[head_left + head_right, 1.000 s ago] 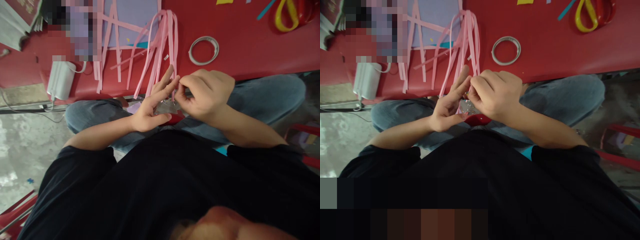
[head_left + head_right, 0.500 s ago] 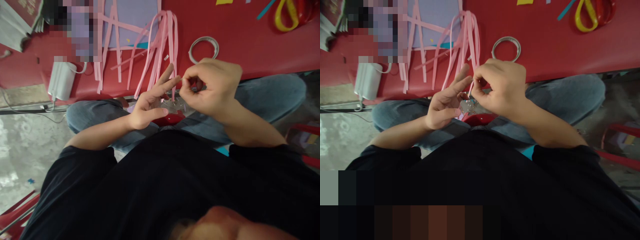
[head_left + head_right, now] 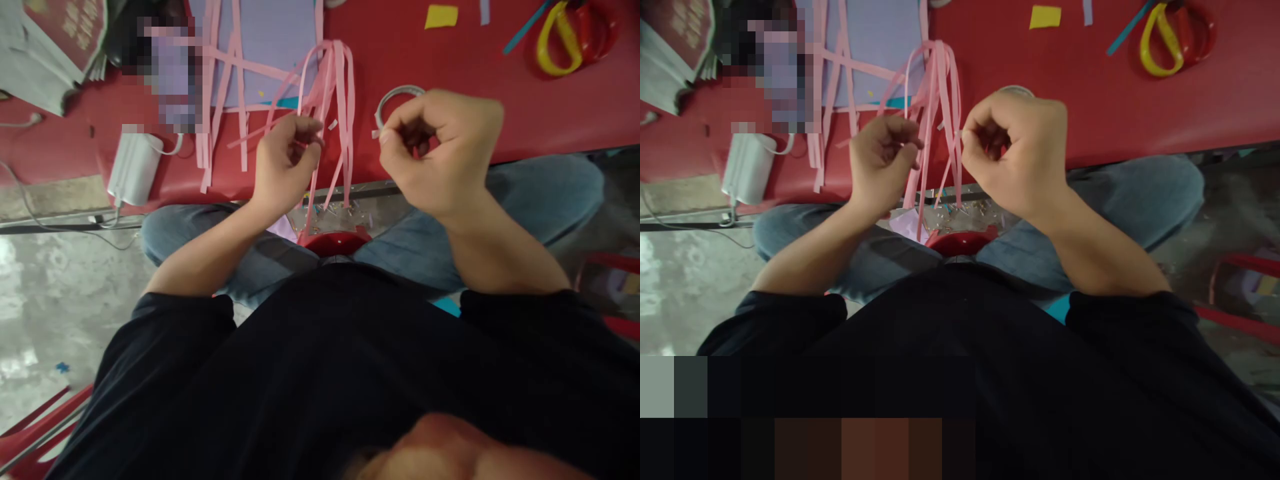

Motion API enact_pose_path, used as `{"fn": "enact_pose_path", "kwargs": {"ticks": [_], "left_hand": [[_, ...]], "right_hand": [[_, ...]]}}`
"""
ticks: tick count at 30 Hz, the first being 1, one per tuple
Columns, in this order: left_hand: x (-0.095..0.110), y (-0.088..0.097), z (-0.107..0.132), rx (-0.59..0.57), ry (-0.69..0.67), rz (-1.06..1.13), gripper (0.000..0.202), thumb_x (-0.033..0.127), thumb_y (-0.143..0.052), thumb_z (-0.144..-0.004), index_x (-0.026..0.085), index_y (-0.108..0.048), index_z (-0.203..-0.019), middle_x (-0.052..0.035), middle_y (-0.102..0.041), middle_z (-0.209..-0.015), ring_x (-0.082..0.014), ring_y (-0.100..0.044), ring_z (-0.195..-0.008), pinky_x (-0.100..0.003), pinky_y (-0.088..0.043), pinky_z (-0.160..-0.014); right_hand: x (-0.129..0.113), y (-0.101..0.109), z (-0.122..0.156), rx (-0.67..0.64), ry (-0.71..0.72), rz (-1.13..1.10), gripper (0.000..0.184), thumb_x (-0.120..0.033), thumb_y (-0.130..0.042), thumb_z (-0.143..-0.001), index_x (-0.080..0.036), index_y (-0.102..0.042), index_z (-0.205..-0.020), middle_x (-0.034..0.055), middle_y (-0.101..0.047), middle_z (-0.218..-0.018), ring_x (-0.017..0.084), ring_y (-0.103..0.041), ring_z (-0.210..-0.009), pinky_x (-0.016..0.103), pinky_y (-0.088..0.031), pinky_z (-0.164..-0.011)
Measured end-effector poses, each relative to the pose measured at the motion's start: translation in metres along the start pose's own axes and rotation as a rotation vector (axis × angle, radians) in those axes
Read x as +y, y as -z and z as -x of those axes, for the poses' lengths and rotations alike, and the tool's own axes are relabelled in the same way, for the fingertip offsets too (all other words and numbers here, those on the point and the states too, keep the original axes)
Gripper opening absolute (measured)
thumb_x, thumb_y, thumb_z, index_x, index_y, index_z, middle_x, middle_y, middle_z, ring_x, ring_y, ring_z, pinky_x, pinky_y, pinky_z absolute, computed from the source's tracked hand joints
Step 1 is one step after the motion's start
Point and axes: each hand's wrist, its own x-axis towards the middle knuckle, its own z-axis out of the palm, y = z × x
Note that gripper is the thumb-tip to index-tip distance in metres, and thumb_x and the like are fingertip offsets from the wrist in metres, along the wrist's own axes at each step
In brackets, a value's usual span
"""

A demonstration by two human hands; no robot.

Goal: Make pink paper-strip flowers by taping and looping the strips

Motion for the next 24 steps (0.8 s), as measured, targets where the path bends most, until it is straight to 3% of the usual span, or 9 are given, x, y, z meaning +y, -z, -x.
{"fn": "enact_pose_path", "kwargs": {"ticks": [3, 5, 8, 11, 15, 20, 24], "left_hand": [[-0.021, 0.0, -0.047, -0.009, -0.072, -0.318, 0.024, 0.042, -0.091, -0.091, 0.031, -0.074, -0.104, 0.0023, -0.077, -0.093, -0.0159, -0.057, -0.072, -0.046, -0.055, -0.081], [-0.03, -0.004, -0.07, 0.014, -0.085, -0.414, 0.021, 0.034, -0.091, -0.086, 0.031, -0.07, -0.089, -0.0007, -0.074, -0.087, -0.0215, -0.058, -0.076, -0.051, -0.052, -0.085], [-0.039, -0.015, -0.09, 0.04, -0.069, -0.57, 0.026, 0.032, -0.085, -0.083, 0.031, -0.06, -0.077, -0.0027, -0.067, -0.076, -0.0247, -0.056, -0.075, -0.052, -0.051, -0.086], [-0.045, -0.02, -0.096, 0.026, -0.024, -0.593, 0.036, 0.024, -0.087, -0.074, 0.032, -0.052, -0.069, -0.0013, -0.059, -0.068, -0.0246, -0.053, -0.074, -0.051, -0.051, -0.085], [-0.035, -0.015, -0.074, -0.009, -0.046, -0.505, 0.027, 0.023, -0.087, -0.079, 0.03, -0.061, -0.081, -0.0007, -0.066, -0.076, -0.023, -0.058, -0.076, -0.048, -0.056, -0.085], [0.006, -0.009, -0.002, -0.058, -0.142, -0.285, 0.02, 0.035, -0.081, -0.092, 0.026, -0.064, -0.093, -0.0003, -0.067, -0.081, -0.0152, -0.058, -0.069, -0.037, -0.05, -0.068], [0.025, -0.007, 0.042, -0.104, -0.408, -0.21, 0.023, 0.045, -0.076, -0.1, 0.027, -0.065, -0.095, -0.0041, -0.072, -0.089, -0.0191, -0.065, -0.08, -0.039, -0.054, -0.074]], "right_hand": [[0.0, -0.003, 0.003, -0.051, -0.022, 0.001, 0.015, -0.03, -0.073, -0.103, -0.026, -0.073, -0.089, 0.0009, -0.074, -0.076, 0.017, -0.064, -0.065, 0.037, -0.055, -0.066], [0.002, -0.005, 0.007, -0.063, -0.048, 0.011, 0.02, -0.04, -0.069, -0.108, -0.027, -0.075, -0.094, 0.0016, -0.076, -0.08, 0.021, -0.069, -0.071, 0.039, -0.06, -0.072], [0.009, -0.008, 0.011, -0.048, -0.06, 0.016, 0.028, -0.051, -0.065, -0.111, -0.029, -0.077, -0.099, 0.0023, -0.077, -0.082, 0.023, -0.073, -0.075, 0.04, -0.064, -0.075], [0.013, -0.007, 0.01, -0.045, -0.054, 0.004, 0.03, -0.053, -0.064, -0.111, -0.029, -0.078, -0.102, 0.0036, -0.078, -0.084, 0.023, -0.073, -0.076, 0.041, -0.066, -0.076], [0.006, 0.003, 0.003, 0.02, -0.038, 0.002, 0.033, -0.058, -0.064, -0.11, -0.029, -0.078, -0.099, 0.0041, -0.078, -0.085, 0.023, -0.072, -0.076, 0.043, -0.066, -0.078], [-0.003, 0.02, -0.005, 0.358, 0.146, 0.137, 0.027, -0.05, -0.068, -0.108, -0.027, -0.079, -0.098, 0.0046, -0.078, -0.082, 0.018, -0.064, -0.067, 0.039, -0.057, -0.069], [-0.001, 0.027, -0.004, 0.461, 0.257, 0.215, 0.026, -0.047, -0.067, -0.109, -0.028, -0.08, -0.099, 0.003, -0.078, -0.08, 0.018, -0.065, -0.065, 0.04, -0.058, -0.07]]}}
